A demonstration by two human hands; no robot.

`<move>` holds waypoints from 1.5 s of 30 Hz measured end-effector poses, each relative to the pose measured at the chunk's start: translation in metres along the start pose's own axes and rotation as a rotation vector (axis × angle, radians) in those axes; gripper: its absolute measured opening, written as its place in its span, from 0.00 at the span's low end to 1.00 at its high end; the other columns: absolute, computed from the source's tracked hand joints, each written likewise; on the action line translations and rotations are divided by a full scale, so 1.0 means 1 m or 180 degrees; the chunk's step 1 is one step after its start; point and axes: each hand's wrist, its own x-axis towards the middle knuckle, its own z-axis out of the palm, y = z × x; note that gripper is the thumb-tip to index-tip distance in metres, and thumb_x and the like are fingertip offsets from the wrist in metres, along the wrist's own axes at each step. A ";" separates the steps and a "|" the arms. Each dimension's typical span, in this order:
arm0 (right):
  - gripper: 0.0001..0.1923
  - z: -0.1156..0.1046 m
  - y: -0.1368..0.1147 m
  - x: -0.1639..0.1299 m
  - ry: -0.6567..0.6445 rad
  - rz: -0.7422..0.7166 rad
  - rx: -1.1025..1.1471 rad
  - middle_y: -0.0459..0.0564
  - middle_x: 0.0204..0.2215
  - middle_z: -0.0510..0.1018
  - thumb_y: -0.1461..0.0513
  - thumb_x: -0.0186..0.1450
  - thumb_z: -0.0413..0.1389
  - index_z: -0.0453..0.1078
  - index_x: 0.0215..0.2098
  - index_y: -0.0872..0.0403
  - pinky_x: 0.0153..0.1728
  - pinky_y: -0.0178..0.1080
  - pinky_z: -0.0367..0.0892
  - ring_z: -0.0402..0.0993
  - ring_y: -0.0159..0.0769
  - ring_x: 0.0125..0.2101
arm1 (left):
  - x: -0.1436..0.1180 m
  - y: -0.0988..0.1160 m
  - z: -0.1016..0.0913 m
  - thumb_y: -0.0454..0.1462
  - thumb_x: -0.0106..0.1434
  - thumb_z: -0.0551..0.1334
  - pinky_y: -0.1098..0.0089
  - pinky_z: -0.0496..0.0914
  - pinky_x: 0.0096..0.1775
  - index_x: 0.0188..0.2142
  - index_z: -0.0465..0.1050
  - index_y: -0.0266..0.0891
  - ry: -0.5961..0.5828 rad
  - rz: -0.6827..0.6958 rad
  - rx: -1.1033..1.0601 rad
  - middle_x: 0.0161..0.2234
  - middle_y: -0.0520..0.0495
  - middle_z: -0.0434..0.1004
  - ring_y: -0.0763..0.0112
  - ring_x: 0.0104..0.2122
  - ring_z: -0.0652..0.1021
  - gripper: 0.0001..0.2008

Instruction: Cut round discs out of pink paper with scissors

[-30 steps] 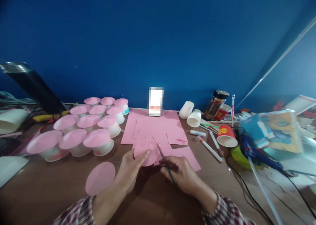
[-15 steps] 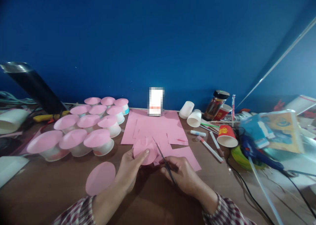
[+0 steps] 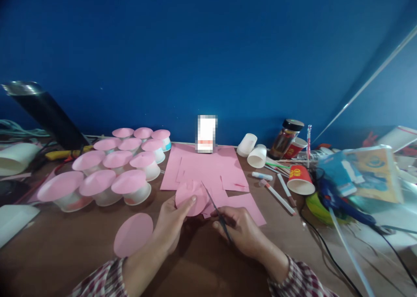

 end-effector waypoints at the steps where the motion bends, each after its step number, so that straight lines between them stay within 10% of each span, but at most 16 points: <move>1: 0.16 0.000 0.000 0.000 0.0007 -0.0007 -0.0015 0.42 0.18 0.63 0.54 0.63 0.56 0.72 0.40 0.59 0.16 0.27 0.56 0.56 0.25 0.18 | 0.000 0.000 0.000 0.45 0.52 0.66 0.67 0.71 0.35 0.39 0.76 0.32 -0.0001 -0.0001 -0.0021 0.36 0.39 0.79 0.64 0.32 0.78 0.19; 14: 0.15 0.001 0.001 0.000 0.0046 -0.0056 -0.0044 0.40 0.17 0.62 0.54 0.62 0.56 0.71 0.37 0.59 0.16 0.27 0.56 0.56 0.25 0.17 | 0.000 0.002 0.001 0.46 0.52 0.66 0.67 0.71 0.32 0.38 0.76 0.31 0.0078 -0.0164 -0.0157 0.32 0.39 0.79 0.63 0.29 0.78 0.20; 26: 0.24 -0.007 0.012 0.009 0.1103 -0.0341 0.1246 0.42 0.21 0.68 0.47 0.62 0.53 0.65 0.49 0.55 0.10 0.26 0.53 0.56 0.24 0.14 | 0.001 0.002 -0.001 0.44 0.54 0.64 0.67 0.70 0.35 0.39 0.75 0.32 0.0019 -0.0107 -0.0178 0.33 0.40 0.79 0.64 0.32 0.77 0.18; 45: 0.21 -0.006 0.009 0.012 0.1009 -0.0309 -0.0151 0.42 0.18 0.68 0.53 0.61 0.55 0.67 0.46 0.59 0.19 0.32 0.61 0.65 0.31 0.18 | -0.029 0.021 0.003 0.41 0.55 0.64 0.69 0.69 0.36 0.39 0.75 0.32 -0.0352 0.0308 0.0938 0.34 0.43 0.79 0.63 0.35 0.76 0.15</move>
